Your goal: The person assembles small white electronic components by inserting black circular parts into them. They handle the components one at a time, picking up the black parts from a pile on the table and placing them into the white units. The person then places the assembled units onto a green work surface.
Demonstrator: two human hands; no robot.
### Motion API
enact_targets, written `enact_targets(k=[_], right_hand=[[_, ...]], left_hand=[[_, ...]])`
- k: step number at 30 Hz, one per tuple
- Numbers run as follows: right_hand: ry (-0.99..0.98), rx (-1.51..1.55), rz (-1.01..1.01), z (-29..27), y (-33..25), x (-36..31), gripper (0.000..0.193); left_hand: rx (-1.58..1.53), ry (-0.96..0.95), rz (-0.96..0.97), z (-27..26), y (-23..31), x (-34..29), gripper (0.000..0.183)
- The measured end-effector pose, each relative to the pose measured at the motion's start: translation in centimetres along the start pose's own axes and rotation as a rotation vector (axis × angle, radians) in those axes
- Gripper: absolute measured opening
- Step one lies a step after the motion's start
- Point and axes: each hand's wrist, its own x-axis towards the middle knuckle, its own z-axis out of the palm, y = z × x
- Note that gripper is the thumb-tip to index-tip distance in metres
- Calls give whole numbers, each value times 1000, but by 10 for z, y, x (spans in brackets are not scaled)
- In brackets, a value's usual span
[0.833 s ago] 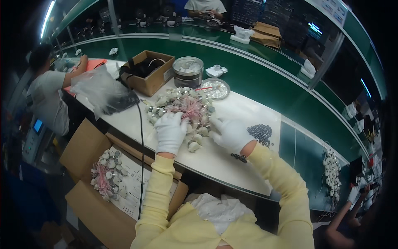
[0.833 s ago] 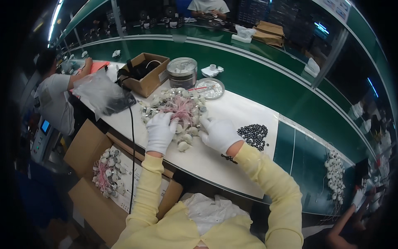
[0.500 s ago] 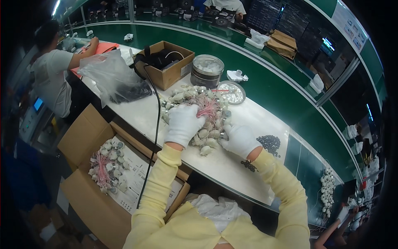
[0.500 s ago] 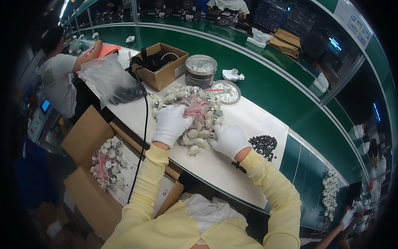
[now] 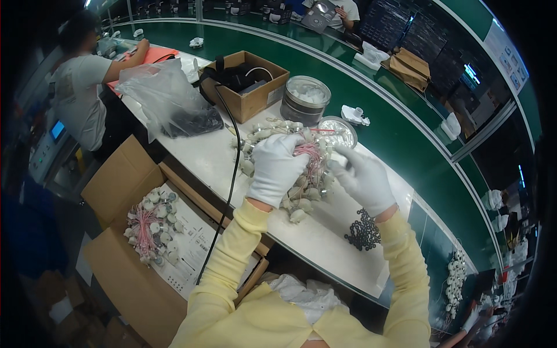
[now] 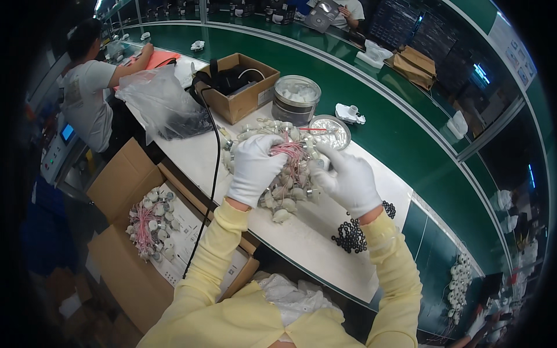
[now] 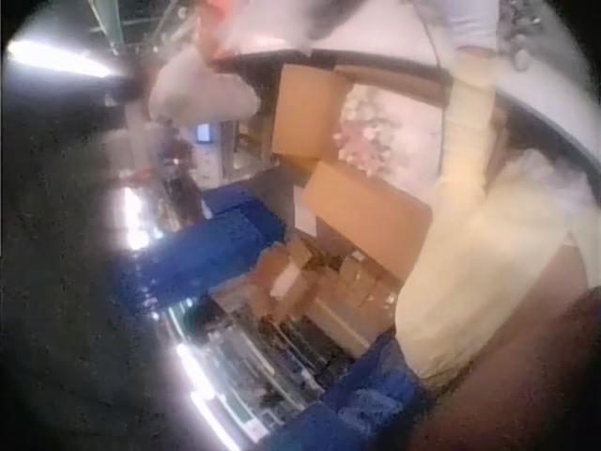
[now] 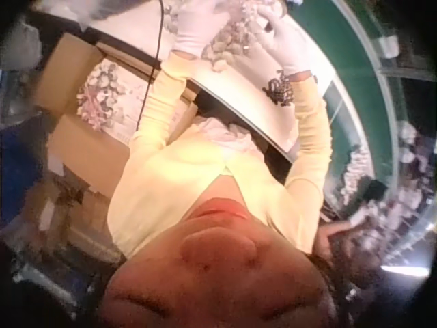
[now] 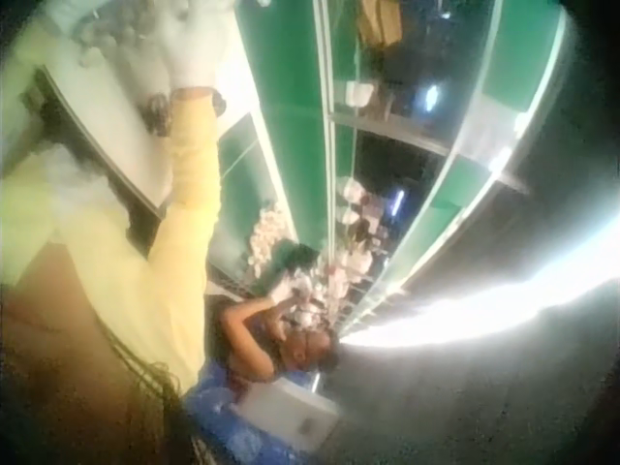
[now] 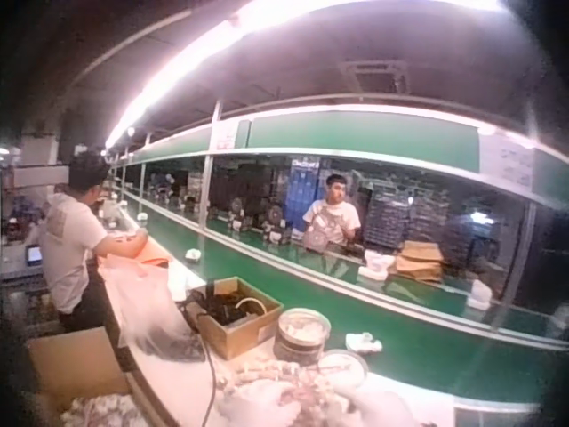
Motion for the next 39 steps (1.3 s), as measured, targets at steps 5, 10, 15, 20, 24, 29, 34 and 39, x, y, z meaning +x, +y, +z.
enact_targets(k=[5,10,15,20,24,29,34,39], right_hand=[[156,-141,-126,51,-12,25,46],[48,-94,49,70,-10,43,44],[82,101,-27,79,3,46,38],[231,222,-281,86,10,47,37],[166,134,-444,67,-17,57,25],[151,4,-398,56,-20,51,18],[44,60,-63,71,0,51,19],[-102,797,167,70,26,61,27]], left_hand=[[-455,-103,-69,-6,24,5,30],[-739,-347,-187,-51,7,-19,75],[-667,-291,-153,-74,-32,-41,102],[53,-308,228,-47,-58,-21,74],[-526,-176,185,2,-80,-10,59],[-35,-465,158,15,-64,7,46],[129,-297,277,21,-77,4,30],[-318,-18,44,8,-47,37,23]])
